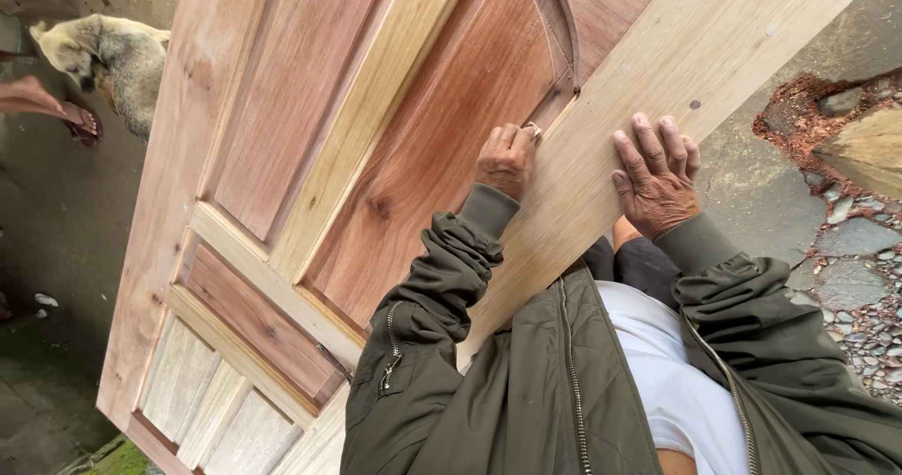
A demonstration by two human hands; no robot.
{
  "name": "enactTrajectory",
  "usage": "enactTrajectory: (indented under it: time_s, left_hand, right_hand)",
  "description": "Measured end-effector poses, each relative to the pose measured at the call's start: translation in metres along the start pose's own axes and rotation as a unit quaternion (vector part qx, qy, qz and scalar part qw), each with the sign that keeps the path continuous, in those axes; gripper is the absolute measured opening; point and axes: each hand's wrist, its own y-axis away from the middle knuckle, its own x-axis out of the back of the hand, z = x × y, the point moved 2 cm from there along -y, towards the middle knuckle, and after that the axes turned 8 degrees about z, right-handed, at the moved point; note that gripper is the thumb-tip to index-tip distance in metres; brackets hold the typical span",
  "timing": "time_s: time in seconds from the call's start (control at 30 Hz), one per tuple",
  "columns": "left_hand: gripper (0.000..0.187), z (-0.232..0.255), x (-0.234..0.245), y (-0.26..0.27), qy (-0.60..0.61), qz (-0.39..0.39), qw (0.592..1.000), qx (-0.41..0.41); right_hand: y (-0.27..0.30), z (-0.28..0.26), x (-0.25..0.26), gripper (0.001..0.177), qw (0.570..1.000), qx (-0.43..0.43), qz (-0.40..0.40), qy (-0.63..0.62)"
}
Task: Sand the panels and frame of a wooden door using sandpaper
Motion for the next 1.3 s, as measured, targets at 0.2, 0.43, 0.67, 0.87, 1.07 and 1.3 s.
enactTrajectory:
  time_s: [0.2,0.43,0.67,0.87,1.07,1.3]
  left_hand:
    - [0.006,0.006,-0.061,-0.025,0.024,0.038,0.998,-0.046]
    - [0.005,0.005,-0.018,-0.018,0.045,-0.005,0.999,-0.021]
    - [0.004,0.013,-0.055,-0.033,0.049,0.022,0.998,-0.022]
    - [0.008,0.004,-0.033,-0.016,0.060,-0.018,0.998,-0.014]
    - [0.006,0.012,-0.032,-0.039,0.074,-0.005,0.997,-0.011]
    - [0.004,0.013,-0.009,-0.054,0.097,-0.032,0.993,-0.066]
  right_hand:
    - [-0.002,-0.002,0.000,0.043,1.000,-0.006,0.008,0.008]
    - [-0.003,0.000,-0.001,0.044,1.000,-0.004,-0.001,0.006]
    - [-0.001,-0.003,0.002,0.042,1.000,0.002,0.003,0.008]
    - [-0.003,-0.001,0.002,0.043,1.000,0.010,0.000,0.018]
    - [-0.004,-0.004,0.005,0.043,1.000,0.011,-0.007,0.006]
    - [-0.003,-0.002,0.002,0.044,1.000,0.009,-0.005,0.007]
